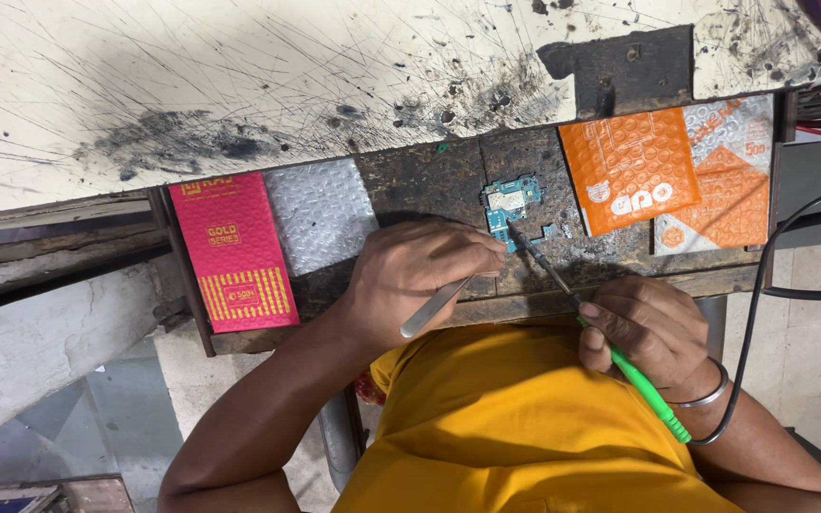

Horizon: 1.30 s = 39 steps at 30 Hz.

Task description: The person solders and reworks components on a disassembled phone motherboard at a repair bench. They use a soldering iron and hot air gun on the board, hold it steady with tweezers, and reposition the board and a midframe part while working on different areas.

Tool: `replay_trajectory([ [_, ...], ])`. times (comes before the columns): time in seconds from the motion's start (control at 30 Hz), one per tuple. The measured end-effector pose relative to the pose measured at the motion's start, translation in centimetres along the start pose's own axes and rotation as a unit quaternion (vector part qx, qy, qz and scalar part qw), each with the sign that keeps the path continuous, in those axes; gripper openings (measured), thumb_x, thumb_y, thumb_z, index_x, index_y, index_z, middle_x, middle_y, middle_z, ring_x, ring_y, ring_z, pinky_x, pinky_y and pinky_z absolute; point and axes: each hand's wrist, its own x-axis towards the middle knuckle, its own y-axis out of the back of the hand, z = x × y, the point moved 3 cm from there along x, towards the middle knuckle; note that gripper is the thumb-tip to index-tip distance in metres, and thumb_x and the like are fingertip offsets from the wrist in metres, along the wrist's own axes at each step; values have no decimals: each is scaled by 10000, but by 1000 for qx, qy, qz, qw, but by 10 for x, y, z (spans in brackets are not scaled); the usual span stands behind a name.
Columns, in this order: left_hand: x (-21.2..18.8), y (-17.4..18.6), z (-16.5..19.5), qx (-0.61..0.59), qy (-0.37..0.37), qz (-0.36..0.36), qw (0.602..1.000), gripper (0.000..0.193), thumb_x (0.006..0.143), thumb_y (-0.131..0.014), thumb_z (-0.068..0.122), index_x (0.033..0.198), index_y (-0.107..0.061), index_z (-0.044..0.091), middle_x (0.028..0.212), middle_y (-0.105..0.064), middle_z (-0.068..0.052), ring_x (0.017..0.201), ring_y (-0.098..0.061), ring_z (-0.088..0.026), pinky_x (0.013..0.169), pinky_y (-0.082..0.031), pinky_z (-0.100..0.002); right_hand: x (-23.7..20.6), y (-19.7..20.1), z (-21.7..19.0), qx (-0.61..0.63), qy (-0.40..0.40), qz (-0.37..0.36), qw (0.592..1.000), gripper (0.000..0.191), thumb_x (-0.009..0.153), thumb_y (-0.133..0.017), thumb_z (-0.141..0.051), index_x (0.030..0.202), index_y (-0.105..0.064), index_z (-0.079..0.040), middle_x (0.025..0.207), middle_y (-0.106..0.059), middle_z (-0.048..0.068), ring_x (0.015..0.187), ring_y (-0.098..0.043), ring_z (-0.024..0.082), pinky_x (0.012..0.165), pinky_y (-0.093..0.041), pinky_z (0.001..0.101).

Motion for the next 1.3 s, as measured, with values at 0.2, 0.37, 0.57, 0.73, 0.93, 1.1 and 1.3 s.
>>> replay_trajectory([
  [0.2,0,-2,-1,-5,14,-3,1000,361,773,-608,-68,1108,-700,31,1125,-762,-133,1019,-783,-272,888,-664,-384,0,0,-1,-16,-4,-10,1000,199,894,-684,-6,1056,-579,-50,830,-669,94,758,-716,296,670,-599,407],
  [0.37,-3,0,2,-7,8,1,1000,359,774,-610,-71,1108,-696,29,1125,-758,-134,1019,-780,-275,888,-664,-386,-1,-1,-3,-12,8,-3,1000,207,885,-684,13,1051,-574,-45,826,-676,89,753,-717,291,659,-597,395],
  [0.57,-7,-1,3,12,-1,-7,1000,403,769,-616,-73,1153,-681,29,1129,-762,-141,988,-776,-265,841,-663,-372,-2,1,-5,-12,14,2,1000,205,879,-683,18,1049,-583,-37,826,-679,96,752,-716,294,650,-593,389],
  [0.73,-9,-6,-1,12,5,1,1000,424,779,-608,-97,1172,-687,40,1122,-767,-112,959,-787,-226,792,-671,-325,-3,0,-5,-14,7,2,1000,193,878,-682,21,1041,-596,-36,825,-680,95,753,-719,292,648,-590,379],
  [0.93,-10,-7,-1,43,26,-18,999,410,757,-612,-94,1123,-728,46,1119,-773,-100,941,-785,-216,778,-667,-317,-5,0,-5,-13,3,5,1000,185,887,-681,19,1042,-597,-37,826,-680,91,767,-724,289,665,-596,378],
  [1.1,-7,-6,1,54,43,-33,997,420,743,-613,-95,1116,-741,51,1112,-774,-84,949,-785,-209,784,-666,-318,-5,0,-4,-10,3,3,1000,190,894,-679,17,1061,-601,-32,817,-673,96,771,-722,278,683,-603,377],
  [1.3,-5,-4,4,43,46,-36,997,422,731,-615,-89,1112,-737,47,1117,-772,-86,965,-784,-214,807,-665,-326,-6,-1,-4,-14,2,2,1000,198,885,-676,23,1062,-605,-33,808,-668,97,758,-719,278,670,-596,371],
])
